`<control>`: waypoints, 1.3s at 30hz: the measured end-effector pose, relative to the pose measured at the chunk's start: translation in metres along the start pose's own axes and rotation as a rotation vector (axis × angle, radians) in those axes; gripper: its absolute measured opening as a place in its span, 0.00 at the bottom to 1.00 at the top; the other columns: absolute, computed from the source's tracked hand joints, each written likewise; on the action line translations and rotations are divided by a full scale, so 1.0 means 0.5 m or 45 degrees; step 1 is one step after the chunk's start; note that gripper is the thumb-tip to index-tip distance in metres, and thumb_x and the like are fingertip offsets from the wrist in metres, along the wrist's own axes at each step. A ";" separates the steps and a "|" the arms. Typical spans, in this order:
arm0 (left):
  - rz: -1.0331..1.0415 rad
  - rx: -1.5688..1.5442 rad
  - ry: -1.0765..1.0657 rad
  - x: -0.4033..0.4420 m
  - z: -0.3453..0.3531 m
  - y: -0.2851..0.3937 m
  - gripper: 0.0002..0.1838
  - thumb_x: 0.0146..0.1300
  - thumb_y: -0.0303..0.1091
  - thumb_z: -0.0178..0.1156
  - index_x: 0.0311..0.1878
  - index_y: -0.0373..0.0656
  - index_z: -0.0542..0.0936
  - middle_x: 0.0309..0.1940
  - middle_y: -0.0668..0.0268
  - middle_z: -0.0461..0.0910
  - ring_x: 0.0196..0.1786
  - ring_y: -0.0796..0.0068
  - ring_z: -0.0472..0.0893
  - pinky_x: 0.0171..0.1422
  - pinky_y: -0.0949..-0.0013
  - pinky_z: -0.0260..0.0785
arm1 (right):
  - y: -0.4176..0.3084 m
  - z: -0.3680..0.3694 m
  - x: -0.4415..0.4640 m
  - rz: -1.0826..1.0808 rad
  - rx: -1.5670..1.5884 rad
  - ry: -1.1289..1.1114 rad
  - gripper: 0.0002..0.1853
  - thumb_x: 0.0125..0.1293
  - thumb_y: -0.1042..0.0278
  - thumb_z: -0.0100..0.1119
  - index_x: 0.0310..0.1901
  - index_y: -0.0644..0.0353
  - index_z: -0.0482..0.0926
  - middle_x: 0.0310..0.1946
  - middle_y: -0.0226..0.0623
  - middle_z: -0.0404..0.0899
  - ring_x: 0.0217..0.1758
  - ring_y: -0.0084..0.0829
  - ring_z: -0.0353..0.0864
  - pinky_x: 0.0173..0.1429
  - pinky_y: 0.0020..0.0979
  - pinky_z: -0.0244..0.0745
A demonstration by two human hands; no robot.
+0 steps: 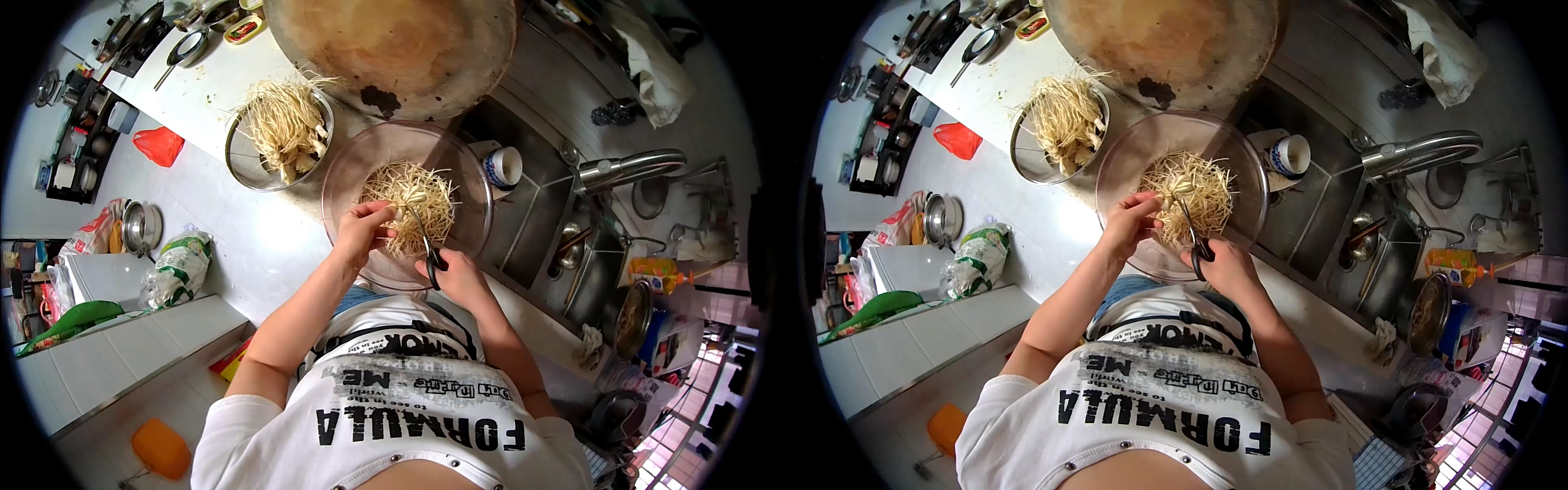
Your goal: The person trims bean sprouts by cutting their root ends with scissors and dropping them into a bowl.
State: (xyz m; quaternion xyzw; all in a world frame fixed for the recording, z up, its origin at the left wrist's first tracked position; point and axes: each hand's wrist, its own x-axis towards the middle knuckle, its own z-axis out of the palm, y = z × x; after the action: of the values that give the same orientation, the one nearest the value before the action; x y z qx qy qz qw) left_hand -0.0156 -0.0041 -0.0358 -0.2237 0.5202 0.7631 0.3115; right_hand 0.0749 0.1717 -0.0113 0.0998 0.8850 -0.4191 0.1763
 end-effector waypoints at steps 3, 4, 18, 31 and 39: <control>0.134 0.146 -0.011 -0.006 0.005 -0.001 0.12 0.54 0.31 0.61 0.42 0.40 0.75 0.30 0.68 0.79 0.21 0.80 0.77 0.21 0.82 0.62 | -0.019 -0.016 -0.003 0.081 -0.103 -0.011 0.24 0.52 0.48 0.60 0.25 0.67 0.71 0.16 0.42 0.71 0.21 0.34 0.70 0.30 0.34 0.65; 0.232 0.203 -0.028 -0.006 0.005 -0.002 0.12 0.54 0.31 0.61 0.41 0.38 0.76 0.29 0.67 0.79 0.20 0.81 0.76 0.19 0.82 0.60 | -0.022 -0.018 -0.006 0.082 -0.101 -0.010 0.24 0.52 0.48 0.60 0.25 0.67 0.71 0.16 0.42 0.71 0.21 0.34 0.70 0.30 0.34 0.65; 0.261 0.212 -0.053 -0.014 0.009 0.008 0.11 0.52 0.30 0.62 0.37 0.35 0.78 0.25 0.66 0.79 0.15 0.85 0.69 0.15 0.82 0.58 | -0.021 -0.027 0.000 -0.076 -0.356 0.158 0.23 0.50 0.49 0.62 0.24 0.65 0.72 0.19 0.47 0.74 0.27 0.47 0.75 0.33 0.40 0.68; 0.391 0.432 -0.061 -0.011 0.009 0.012 0.09 0.51 0.28 0.62 0.34 0.33 0.78 0.21 0.68 0.77 0.15 0.86 0.68 0.15 0.82 0.59 | -0.017 -0.035 0.026 -0.118 -0.212 0.036 0.22 0.52 0.51 0.62 0.22 0.67 0.72 0.15 0.46 0.70 0.20 0.41 0.72 0.28 0.36 0.65; 0.278 0.210 0.023 0.007 -0.010 0.006 0.09 0.52 0.28 0.61 0.37 0.36 0.78 0.24 0.68 0.78 0.15 0.86 0.68 0.16 0.81 0.59 | 0.017 -0.009 0.029 -0.039 0.089 0.011 0.22 0.53 0.49 0.60 0.25 0.67 0.76 0.16 0.49 0.72 0.21 0.43 0.74 0.27 0.36 0.66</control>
State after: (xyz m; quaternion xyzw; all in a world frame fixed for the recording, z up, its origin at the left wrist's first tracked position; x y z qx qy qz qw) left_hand -0.0204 -0.0090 -0.0381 -0.1463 0.6052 0.7451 0.2390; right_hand 0.0632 0.1808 -0.0204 0.0944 0.8720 -0.4521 0.1623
